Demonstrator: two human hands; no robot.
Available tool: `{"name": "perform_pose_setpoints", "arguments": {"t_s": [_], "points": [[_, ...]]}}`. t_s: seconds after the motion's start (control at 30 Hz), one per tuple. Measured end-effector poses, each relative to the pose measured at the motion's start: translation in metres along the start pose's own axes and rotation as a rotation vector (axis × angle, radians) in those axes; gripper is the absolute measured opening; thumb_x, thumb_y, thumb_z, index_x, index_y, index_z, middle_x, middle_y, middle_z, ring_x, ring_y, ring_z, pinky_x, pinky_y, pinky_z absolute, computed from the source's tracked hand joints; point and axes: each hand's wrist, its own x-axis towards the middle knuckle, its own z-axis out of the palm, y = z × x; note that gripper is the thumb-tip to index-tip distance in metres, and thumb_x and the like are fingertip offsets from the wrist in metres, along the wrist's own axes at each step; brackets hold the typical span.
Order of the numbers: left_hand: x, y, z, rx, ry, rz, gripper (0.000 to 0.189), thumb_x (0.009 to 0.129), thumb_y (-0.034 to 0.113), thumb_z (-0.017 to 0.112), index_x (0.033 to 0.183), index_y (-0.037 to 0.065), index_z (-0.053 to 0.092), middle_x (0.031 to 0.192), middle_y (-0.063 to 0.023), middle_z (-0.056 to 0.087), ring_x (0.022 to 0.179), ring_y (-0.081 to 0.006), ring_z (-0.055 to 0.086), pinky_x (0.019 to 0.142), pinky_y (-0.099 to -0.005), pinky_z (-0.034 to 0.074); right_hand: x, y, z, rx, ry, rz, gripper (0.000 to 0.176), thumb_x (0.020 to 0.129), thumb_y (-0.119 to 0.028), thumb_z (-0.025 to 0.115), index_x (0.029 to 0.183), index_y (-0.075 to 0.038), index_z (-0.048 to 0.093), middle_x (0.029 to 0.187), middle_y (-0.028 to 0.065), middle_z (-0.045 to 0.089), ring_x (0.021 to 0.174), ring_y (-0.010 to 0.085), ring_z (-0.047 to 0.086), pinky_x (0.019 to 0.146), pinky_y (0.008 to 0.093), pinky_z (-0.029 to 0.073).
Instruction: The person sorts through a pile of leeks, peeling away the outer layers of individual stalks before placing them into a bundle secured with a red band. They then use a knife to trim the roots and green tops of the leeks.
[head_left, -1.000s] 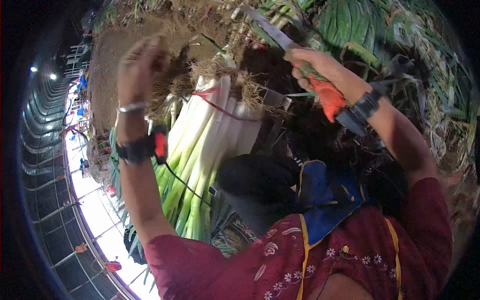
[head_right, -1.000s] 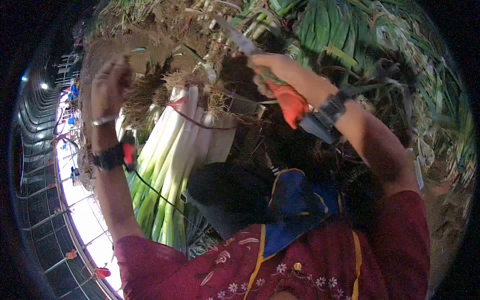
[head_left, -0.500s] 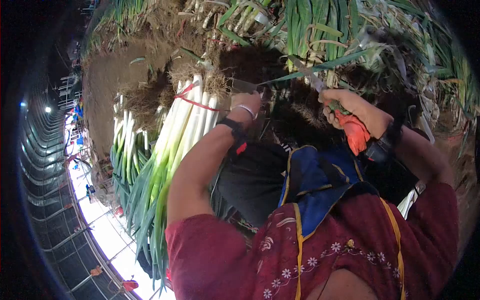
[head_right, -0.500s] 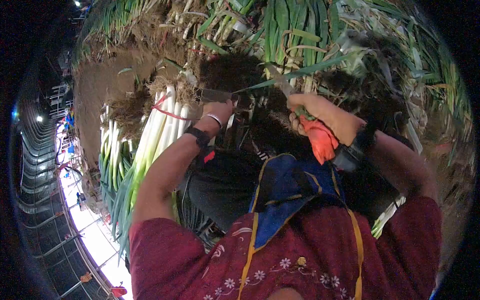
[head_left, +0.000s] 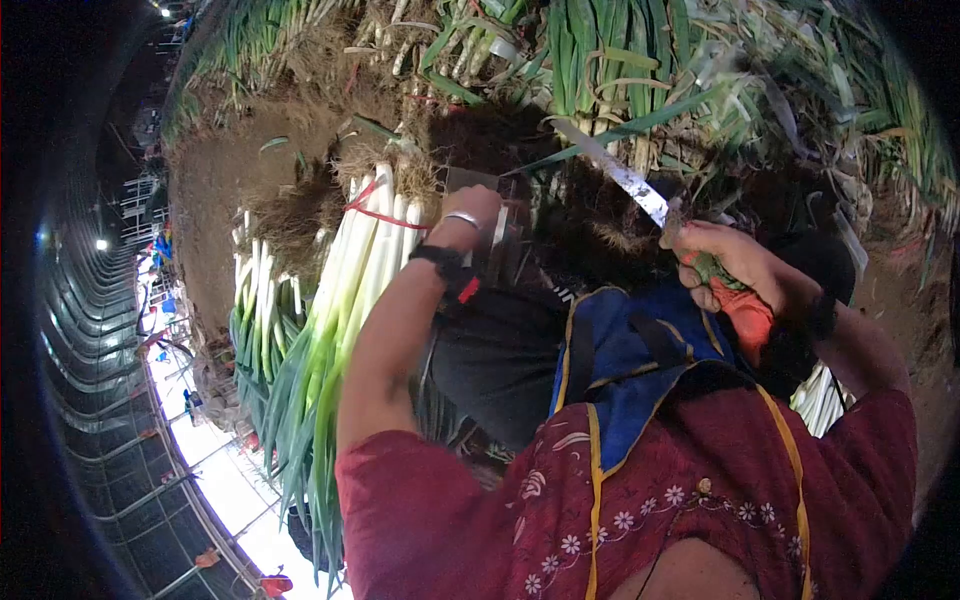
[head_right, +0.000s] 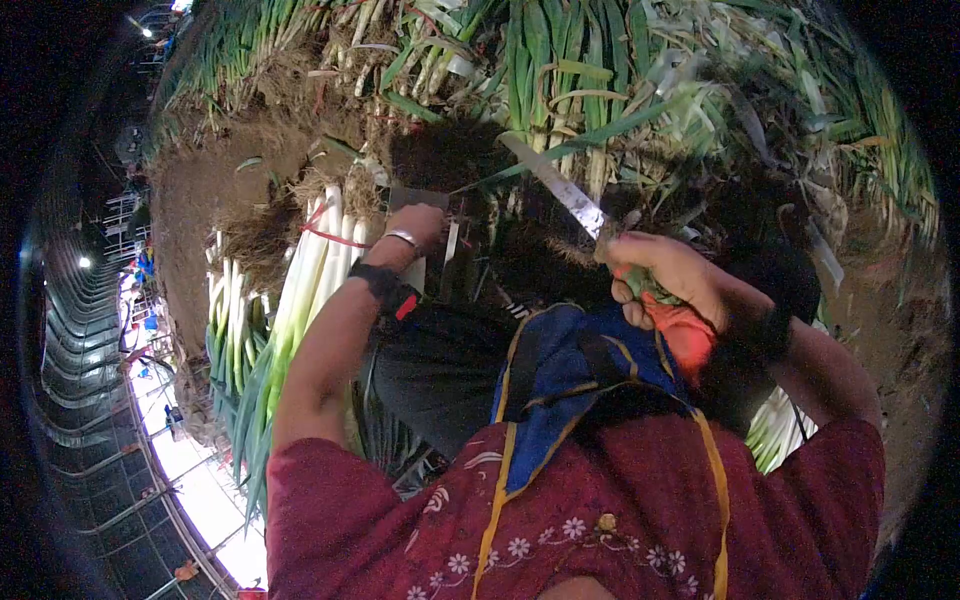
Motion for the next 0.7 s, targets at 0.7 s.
{"name": "perform_pose_setpoints", "arguments": {"t_s": [0.7], "points": [[-0.047,-0.023,0.011,0.102,0.086,0.170,0.019,0.086,0.011,0.054,0.095,0.008,0.070,0.096,-0.0159,0.069,0.091,-0.0354,0.068,0.077,-0.0454,0.056,0.002,0.000,-0.043,-1.443,0.057,-0.595,0.024,0.088,-0.021,0.063,0.107,-0.008,0.053,0.084,0.0153,0.064,0.080,0.0367,0.064,0.066,0.0464,0.048]]}}
